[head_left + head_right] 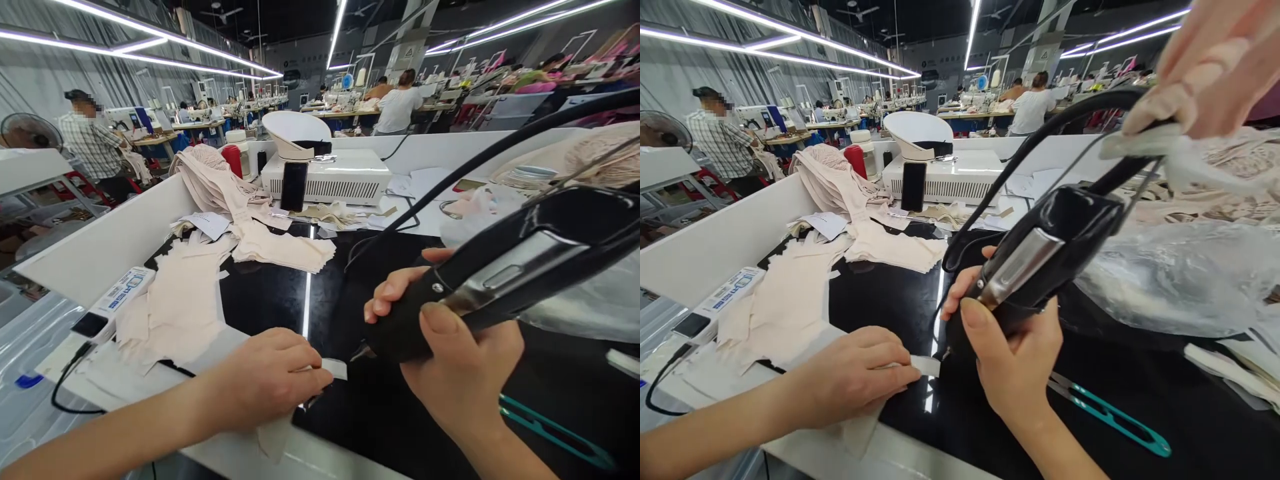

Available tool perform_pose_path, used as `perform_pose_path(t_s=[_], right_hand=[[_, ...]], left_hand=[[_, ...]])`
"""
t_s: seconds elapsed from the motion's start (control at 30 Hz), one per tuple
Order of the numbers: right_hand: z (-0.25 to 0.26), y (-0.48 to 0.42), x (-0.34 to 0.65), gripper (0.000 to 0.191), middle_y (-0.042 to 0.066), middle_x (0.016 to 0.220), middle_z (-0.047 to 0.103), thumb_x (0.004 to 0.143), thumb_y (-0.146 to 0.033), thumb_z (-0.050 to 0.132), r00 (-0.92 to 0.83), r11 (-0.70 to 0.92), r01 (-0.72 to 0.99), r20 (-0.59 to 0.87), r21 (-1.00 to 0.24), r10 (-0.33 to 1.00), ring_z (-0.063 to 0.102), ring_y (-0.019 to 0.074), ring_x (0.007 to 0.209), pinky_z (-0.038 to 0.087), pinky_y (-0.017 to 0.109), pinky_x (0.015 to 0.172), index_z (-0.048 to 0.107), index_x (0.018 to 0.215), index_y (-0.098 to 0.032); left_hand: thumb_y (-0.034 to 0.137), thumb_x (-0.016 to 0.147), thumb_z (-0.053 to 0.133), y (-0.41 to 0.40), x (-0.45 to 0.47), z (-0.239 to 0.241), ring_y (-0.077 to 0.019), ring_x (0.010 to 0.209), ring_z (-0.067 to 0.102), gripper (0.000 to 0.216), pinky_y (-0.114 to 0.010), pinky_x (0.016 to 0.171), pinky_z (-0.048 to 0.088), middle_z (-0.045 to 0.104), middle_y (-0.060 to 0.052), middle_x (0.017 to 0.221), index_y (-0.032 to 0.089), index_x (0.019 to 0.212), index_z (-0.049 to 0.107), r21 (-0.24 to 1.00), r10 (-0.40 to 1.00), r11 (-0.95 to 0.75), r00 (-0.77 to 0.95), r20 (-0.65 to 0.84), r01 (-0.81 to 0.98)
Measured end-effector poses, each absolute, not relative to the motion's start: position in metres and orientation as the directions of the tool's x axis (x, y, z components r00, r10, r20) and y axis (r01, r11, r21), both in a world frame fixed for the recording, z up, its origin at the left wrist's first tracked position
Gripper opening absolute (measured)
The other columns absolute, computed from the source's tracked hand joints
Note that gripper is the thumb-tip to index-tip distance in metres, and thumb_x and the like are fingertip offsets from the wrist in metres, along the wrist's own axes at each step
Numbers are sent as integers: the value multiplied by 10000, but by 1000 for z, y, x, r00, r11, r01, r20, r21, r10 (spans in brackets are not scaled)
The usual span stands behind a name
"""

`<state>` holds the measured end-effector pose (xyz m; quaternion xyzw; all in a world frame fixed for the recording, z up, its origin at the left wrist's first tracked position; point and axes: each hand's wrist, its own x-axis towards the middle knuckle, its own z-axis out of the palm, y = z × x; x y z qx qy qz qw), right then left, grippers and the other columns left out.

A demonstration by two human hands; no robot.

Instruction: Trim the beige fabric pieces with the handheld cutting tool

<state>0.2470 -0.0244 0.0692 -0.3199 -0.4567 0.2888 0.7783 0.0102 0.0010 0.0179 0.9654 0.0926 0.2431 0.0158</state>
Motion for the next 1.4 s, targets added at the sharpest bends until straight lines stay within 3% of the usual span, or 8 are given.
perform_pose_path(t_s=[0.37, 0.6, 0.8, 1.03, 1.23, 1.4], right_hand=[[65, -27, 241, 416, -49, 811, 806, 913, -463, 1073, 415, 646, -198, 533, -738, 737, 736, 185, 597, 688, 315, 559, 815, 1204, -316], [71, -29, 235, 350, -59, 783, 802, 871, -374, 1073, 384, 636, -199, 538, -746, 751, 730, 163, 565, 678, 270, 529, 743, 963, -307], [72, -30, 234, 358, -61, 774, 807, 851, -355, 1082, 384, 639, -180, 544, -748, 746, 733, 166, 544, 681, 272, 513, 737, 934, -302], [67, -33, 235, 413, -32, 804, 806, 917, -472, 1075, 412, 648, -185, 540, -739, 734, 735, 185, 568, 688, 309, 531, 814, 1184, -298], [64, -34, 235, 352, -32, 833, 821, 945, -458, 1062, 387, 637, -200, 537, -744, 749, 748, 170, 600, 699, 284, 565, 831, 1164, -309], [66, -38, 236, 348, -22, 808, 794, 953, -444, 1046, 406, 624, -190, 518, -758, 753, 727, 190, 592, 694, 319, 553, 821, 1176, -300]], left_hand=[[249, 1346, 476, 4, 32, 8, -189, 908, 787, 337, -321, 868, 665, 802, -38, 1030, 182, 1289, 802, 68, 206, -977, 814, 542, 202], [250, 1337, 514, 3, 30, 7, -193, 944, 789, 321, -317, 891, 663, 808, -49, 1074, 190, 1326, 829, 115, 222, -975, 813, 538, 190], [246, 1310, 593, 3, 26, 1, -194, 1012, 791, 269, -323, 950, 692, 806, -69, 1146, 217, 1394, 847, 124, 244, -970, 840, 484, 210], [247, 1288, 642, 4, 25, -2, -197, 1040, 790, 243, -326, 989, 701, 799, -75, 1168, 218, 1407, 852, 130, 248, -969, 846, 471, 211], [223, 1269, 670, 3, 24, 0, -196, 1075, 787, 243, -326, 1031, 701, 799, -82, 1196, 236, 1424, 857, 121, 258, -966, 871, 419, 228], [244, 1298, 615, 2, 24, 2, -197, 1060, 785, 268, -316, 999, 695, 804, -81, 1170, 237, 1400, 863, 155, 261, -965, 848, 461, 213]])
